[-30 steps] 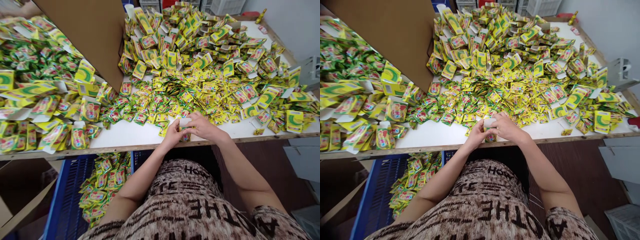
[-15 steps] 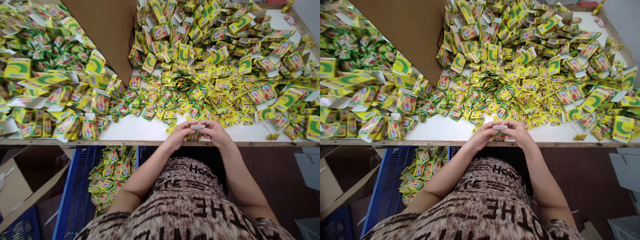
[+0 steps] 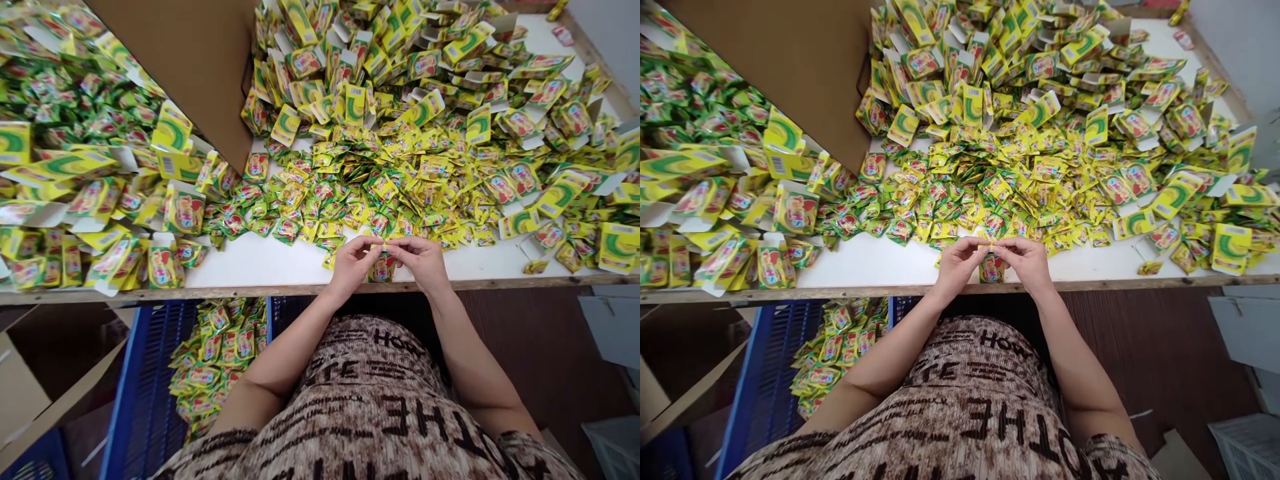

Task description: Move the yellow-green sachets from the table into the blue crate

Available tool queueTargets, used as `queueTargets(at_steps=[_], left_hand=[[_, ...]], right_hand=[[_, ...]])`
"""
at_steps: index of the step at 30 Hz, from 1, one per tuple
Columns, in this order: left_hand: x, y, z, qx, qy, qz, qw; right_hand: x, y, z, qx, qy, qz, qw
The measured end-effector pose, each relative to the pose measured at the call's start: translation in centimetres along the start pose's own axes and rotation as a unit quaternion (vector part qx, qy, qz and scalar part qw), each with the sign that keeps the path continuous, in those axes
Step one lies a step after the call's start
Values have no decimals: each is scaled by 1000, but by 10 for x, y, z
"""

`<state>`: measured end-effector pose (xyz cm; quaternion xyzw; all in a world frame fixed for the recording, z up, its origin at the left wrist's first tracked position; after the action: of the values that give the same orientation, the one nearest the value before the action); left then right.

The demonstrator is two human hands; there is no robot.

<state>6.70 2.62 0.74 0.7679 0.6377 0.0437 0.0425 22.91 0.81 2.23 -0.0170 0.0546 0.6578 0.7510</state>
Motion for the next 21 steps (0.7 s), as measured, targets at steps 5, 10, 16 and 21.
queueTargets(at_steps=[5, 10, 16, 21], left_hand=[[-1, -5, -4, 60, 119, 1, 991], [-8, -10, -1, 106, 148, 41, 982], [-13, -9, 5, 131, 166, 49, 976], [-16, 2, 9, 138, 152, 65, 976]], right_hand=[[-4, -7, -2, -31, -54, 25, 998], [-8, -10, -2, -102, -140, 36, 984], [-22, -5, 0, -211, -247, -4, 946], [-11, -11, 4, -233, -207, 31, 950]])
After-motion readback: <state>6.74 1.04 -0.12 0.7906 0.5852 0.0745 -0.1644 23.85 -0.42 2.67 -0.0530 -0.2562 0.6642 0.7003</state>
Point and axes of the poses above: each hand's wrist, its own x-axis towards the middle knuckle, its own y-axis out of the palm, z = x × y, the point moved 2 cm from there along x, towards the middle knuckle, and after that the axes turned 2 degrees about x, right-handed, at the moved point
